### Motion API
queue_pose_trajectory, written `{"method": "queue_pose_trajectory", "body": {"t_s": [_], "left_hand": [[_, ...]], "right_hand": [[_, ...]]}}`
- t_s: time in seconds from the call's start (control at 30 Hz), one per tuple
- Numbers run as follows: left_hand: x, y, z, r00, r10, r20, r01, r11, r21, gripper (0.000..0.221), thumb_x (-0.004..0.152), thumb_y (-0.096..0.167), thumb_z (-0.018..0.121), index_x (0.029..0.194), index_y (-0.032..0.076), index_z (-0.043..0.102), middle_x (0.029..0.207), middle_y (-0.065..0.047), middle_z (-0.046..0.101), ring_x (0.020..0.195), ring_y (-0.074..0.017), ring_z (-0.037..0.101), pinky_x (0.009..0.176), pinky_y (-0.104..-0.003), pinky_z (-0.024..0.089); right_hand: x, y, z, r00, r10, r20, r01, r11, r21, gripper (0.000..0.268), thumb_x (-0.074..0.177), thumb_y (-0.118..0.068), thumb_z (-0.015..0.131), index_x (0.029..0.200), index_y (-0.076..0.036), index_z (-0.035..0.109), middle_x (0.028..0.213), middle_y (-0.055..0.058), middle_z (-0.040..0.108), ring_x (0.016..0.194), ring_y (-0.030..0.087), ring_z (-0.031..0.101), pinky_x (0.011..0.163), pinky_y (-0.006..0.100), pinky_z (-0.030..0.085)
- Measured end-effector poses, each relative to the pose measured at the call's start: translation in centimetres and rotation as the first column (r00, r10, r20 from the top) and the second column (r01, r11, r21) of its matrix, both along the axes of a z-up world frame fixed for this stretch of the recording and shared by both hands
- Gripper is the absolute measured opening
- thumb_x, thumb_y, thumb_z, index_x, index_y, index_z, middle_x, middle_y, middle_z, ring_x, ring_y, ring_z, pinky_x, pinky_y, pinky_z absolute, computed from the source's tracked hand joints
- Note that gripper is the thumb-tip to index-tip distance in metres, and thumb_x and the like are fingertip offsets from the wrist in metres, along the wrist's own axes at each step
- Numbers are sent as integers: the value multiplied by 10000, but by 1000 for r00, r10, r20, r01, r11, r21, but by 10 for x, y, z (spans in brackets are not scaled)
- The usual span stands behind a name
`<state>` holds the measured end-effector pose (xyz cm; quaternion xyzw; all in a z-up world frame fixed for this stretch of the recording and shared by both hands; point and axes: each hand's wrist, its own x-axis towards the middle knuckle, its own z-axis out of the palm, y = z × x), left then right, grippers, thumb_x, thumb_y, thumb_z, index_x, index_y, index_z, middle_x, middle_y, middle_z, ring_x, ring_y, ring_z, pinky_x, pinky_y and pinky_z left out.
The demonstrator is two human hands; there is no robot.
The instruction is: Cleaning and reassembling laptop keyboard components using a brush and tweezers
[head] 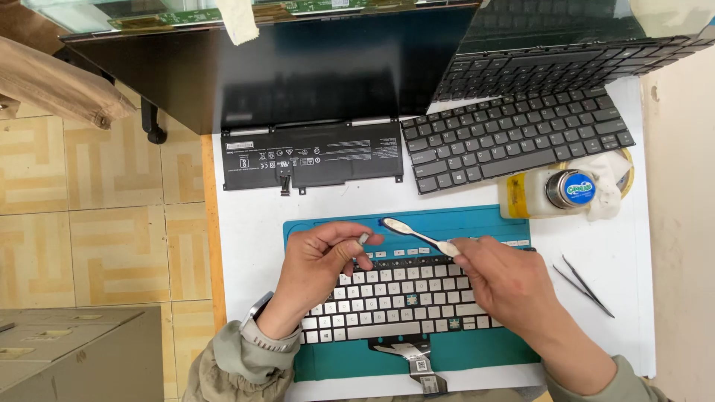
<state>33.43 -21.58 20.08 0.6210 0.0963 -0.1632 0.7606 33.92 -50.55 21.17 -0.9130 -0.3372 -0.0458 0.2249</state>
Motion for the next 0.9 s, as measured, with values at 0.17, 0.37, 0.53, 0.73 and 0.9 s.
{"method": "queue_pose_trajectory", "body": {"t_s": [0.17,0.37,0.53,0.73,0.9], "left_hand": [[-1,-1,2,998,-35,46,34,999,34,186,977,65,648,1102,-10,763,962,-128,813,684,-182,767,495,-211,503],[-1,-2,2,1000,-16,5,17,1000,-19,185,972,37,642,1118,-15,743,1053,-195,821,671,-203,761,503,-209,521],[-3,-2,0,1000,-20,-8,20,1000,11,185,961,63,673,1105,3,773,722,-159,786,640,-212,761,522,-245,546],[-3,-2,4,999,-39,-35,39,999,-6,152,972,65,642,1060,1,749,1019,-193,831,684,-207,792,506,-224,508],[-4,-1,4,998,-44,-34,44,999,-21,160,970,12,623,1072,-2,745,1028,-216,828,669,-224,786,503,-231,511]], "right_hand": [[-5,2,-1,1000,24,-11,-24,1000,7,195,1023,-174,527,1159,-112,653,736,3,520,539,190,526,428,329,387],[-3,5,8,999,23,-27,-23,1000,7,205,1035,-196,488,1115,-121,661,715,7,508,535,177,516,442,322,386],[-4,-3,6,999,-19,33,20,998,-52,207,1031,-208,507,1123,-122,671,671,0,437,509,179,447,408,343,316],[-4,-16,7,998,-59,17,60,997,-43,222,1017,-157,561,1195,-70,660,725,28,531,556,208,489,434,349,369],[-6,-13,6,999,10,33,-7,996,-86,223,1013,-191,571,1186,-75,652,714,26,477,547,208,479,439,356,366]]}}
